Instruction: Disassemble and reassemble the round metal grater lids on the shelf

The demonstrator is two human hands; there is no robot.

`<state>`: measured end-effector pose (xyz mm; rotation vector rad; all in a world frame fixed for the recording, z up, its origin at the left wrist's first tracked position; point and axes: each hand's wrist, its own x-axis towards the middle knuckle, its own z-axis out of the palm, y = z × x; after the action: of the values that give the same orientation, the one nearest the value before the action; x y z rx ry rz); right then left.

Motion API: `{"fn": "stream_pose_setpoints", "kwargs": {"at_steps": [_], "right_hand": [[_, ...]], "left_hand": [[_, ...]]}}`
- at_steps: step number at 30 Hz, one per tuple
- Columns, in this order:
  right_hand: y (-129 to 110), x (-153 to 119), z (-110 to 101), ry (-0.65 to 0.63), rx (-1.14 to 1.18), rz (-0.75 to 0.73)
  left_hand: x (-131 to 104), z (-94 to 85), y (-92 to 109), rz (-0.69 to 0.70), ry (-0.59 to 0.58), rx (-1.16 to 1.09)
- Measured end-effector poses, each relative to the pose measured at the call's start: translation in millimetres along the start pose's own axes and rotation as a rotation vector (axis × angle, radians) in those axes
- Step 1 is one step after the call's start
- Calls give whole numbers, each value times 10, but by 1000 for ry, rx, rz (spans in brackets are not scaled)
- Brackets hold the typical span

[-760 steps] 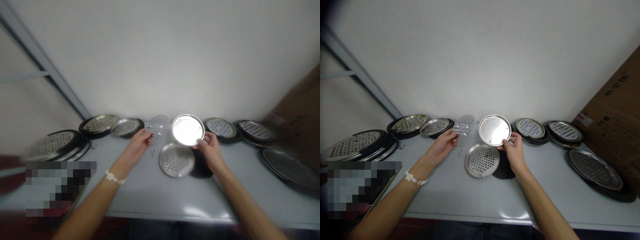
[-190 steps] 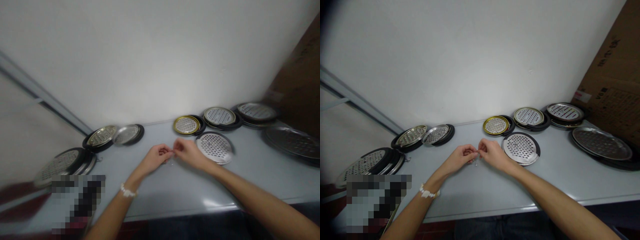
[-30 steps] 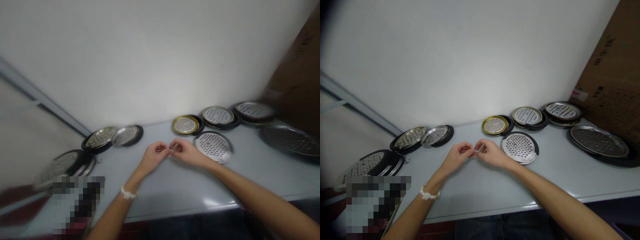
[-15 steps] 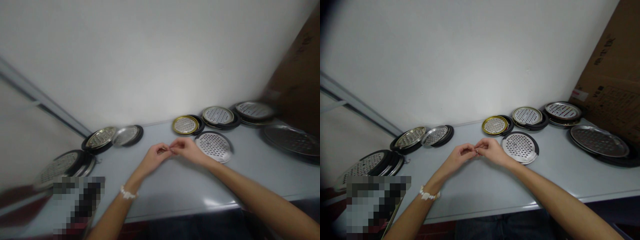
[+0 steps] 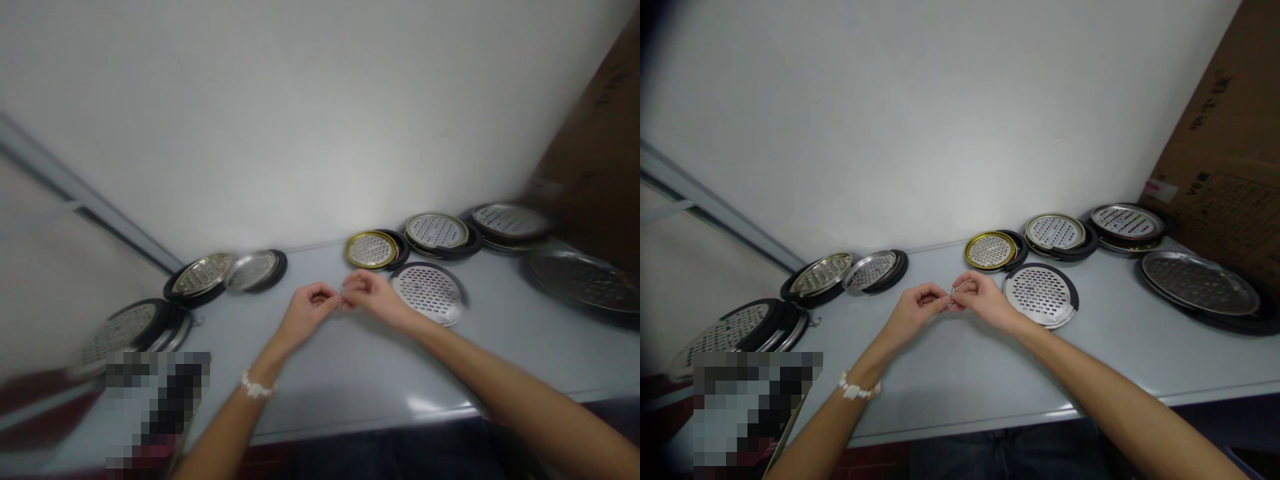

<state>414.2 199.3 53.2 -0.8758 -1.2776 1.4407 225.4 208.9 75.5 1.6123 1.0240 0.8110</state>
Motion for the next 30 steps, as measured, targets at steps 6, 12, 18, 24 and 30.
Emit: {"fn": "stream_pose_setpoints", "kwargs": {"at_steps": [6,12,18,24,30], "right_hand": [[53,27,-14,34,-17,-24],[40,34,-20,43,-97,-48],[36,33,-24,58,-101,-58],[62,24,-24,53,-105,-46],[41,-1,3,12,-105,-26]], "left_hand": [[0,13,-32,-17,-21,-28],[13,18,-76,-40,-44,-38],[11,-2,-94,-49,-70,-86],[-5,9,-80,-55,-141,-22],[-6,28,-74,-76,-137,-41]]}}
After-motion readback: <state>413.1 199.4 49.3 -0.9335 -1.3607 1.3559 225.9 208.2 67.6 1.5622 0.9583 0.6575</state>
